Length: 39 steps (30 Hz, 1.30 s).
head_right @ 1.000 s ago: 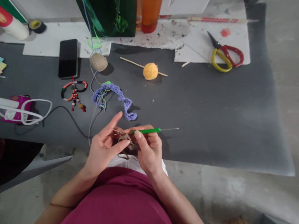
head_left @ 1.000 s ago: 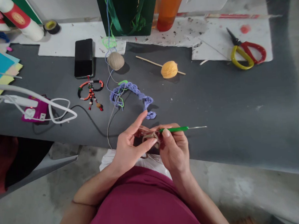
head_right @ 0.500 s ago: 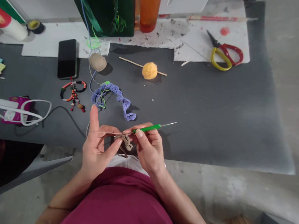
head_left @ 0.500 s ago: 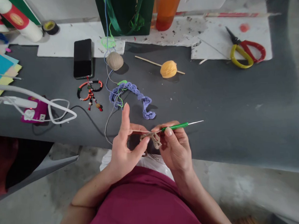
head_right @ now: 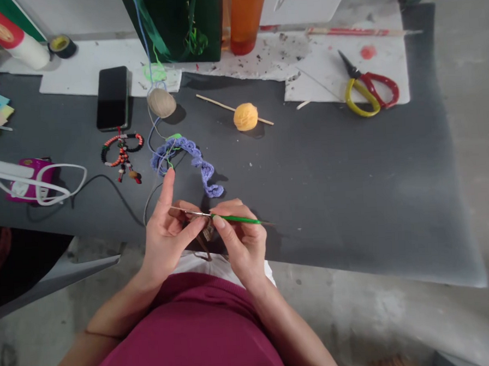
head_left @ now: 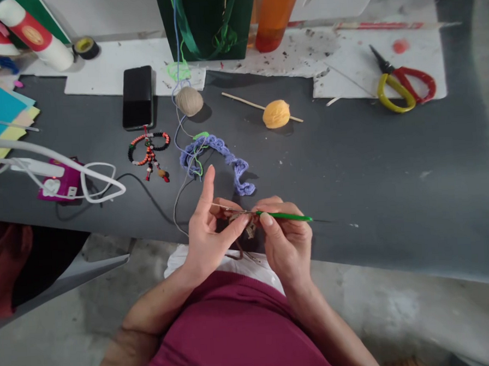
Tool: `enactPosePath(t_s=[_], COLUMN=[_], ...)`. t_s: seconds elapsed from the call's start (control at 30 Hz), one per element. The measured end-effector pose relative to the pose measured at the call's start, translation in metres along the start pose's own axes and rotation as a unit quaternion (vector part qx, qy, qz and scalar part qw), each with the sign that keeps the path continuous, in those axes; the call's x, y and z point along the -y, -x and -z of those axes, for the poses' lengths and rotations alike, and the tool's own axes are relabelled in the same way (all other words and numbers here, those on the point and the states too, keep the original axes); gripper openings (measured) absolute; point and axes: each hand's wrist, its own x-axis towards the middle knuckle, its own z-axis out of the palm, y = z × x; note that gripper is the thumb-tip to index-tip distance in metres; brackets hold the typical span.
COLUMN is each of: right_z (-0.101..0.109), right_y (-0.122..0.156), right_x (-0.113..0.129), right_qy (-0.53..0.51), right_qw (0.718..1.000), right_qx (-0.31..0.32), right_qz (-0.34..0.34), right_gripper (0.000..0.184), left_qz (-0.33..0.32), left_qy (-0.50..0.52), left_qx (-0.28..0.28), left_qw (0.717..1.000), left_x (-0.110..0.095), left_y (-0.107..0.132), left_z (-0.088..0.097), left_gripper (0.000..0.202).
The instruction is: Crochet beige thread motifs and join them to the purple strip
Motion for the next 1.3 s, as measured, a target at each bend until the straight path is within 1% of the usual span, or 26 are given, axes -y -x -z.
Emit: enactPosePath(t_s=[0.03, 0.1, 0.23, 0.33, 0.47, 0.57, 0.63, 0.7, 0.77, 0.87, 1.0, 1.1, 1.2, 1.3], right_z=[0.001, 0.002, 0.002, 0.002, 0.002, 0.001, 0.001, 0.001, 0.001, 0.001, 0.0, 0.0, 0.0, 0.001], right_y=[0.0, 0.0, -0.002, -0.002, 0.0, 0.003, 0.004, 0.003, 0.001, -0.003, -0.005, -0.005, -0.005, -0.005], right_x=[0.0, -0.001, -0.001, -0.002, -0.003, -0.007, -0.009, -0.01, -0.011, -0.01, -0.011, -0.011, -0.011, -0.01], right_qy=[0.015, 0.017, -0.038, -0.069, -0.031, 0.0, 0.001, -0.012, -0.033, -0.065, -0.088, -0.102, -0.093, -0.084], right_qw=[1.0, 1.0, 0.999, 0.996, 0.999, 1.0, 1.0, 0.999, 0.995, 0.992, 0.992, 0.991, 0.991, 0.992], right_qx=[0.011, 0.02, 0.002, -0.001, 0.009, 0.001, -0.01, -0.026, -0.044, -0.056, -0.041, -0.042, -0.041, -0.018], right_qz=[0.012, 0.014, -0.032, -0.051, -0.004, 0.02, -0.001, -0.042, -0.08, -0.095, -0.085, -0.08, -0.082, -0.088], right_gripper=[0.004, 0.007, 0.008, 0.005, 0.004, 0.006, 0.005, 0.004, 0.013, 0.024, 0.025, 0.024, 0.025, 0.024], left_qz=[-0.005, 0.0, 0.026, 0.025, 0.012, 0.012, 0.017, 0.024, 0.03, 0.041, 0.044, 0.043, 0.052, 0.04], left_qy=[0.0, 0.015, 0.05, 0.058, 0.058, 0.074, 0.092, 0.106, 0.114, 0.12, 0.118, 0.099, 0.071, 0.053], left_qx=[-0.003, 0.002, 0.031, 0.022, -0.013, -0.016, -0.012, -0.009, -0.01, -0.009, 0.015, 0.046, 0.071, 0.085], left_qw=[1.0, 1.0, 0.998, 0.998, 0.998, 0.997, 0.996, 0.994, 0.993, 0.992, 0.992, 0.993, 0.994, 0.994], left_x=[0.0, 0.001, 0.007, 0.011, 0.012, 0.014, 0.016, 0.017, 0.018, 0.018, 0.018, 0.018, 0.016, 0.014], left_y=[0.0, -0.001, -0.003, -0.003, -0.002, -0.002, -0.002, -0.001, -0.001, -0.001, 0.0, 0.001, 0.002, 0.002], left_z=[0.0, 0.0, 0.004, 0.006, 0.002, -0.001, -0.002, -0.001, 0.0, 0.001, 0.006, 0.01, 0.012, 0.01], left_gripper=[0.104, 0.101, 0.098, 0.096, 0.088, 0.081, 0.078, 0.075, 0.071, 0.068, 0.074, 0.085, 0.095, 0.093])
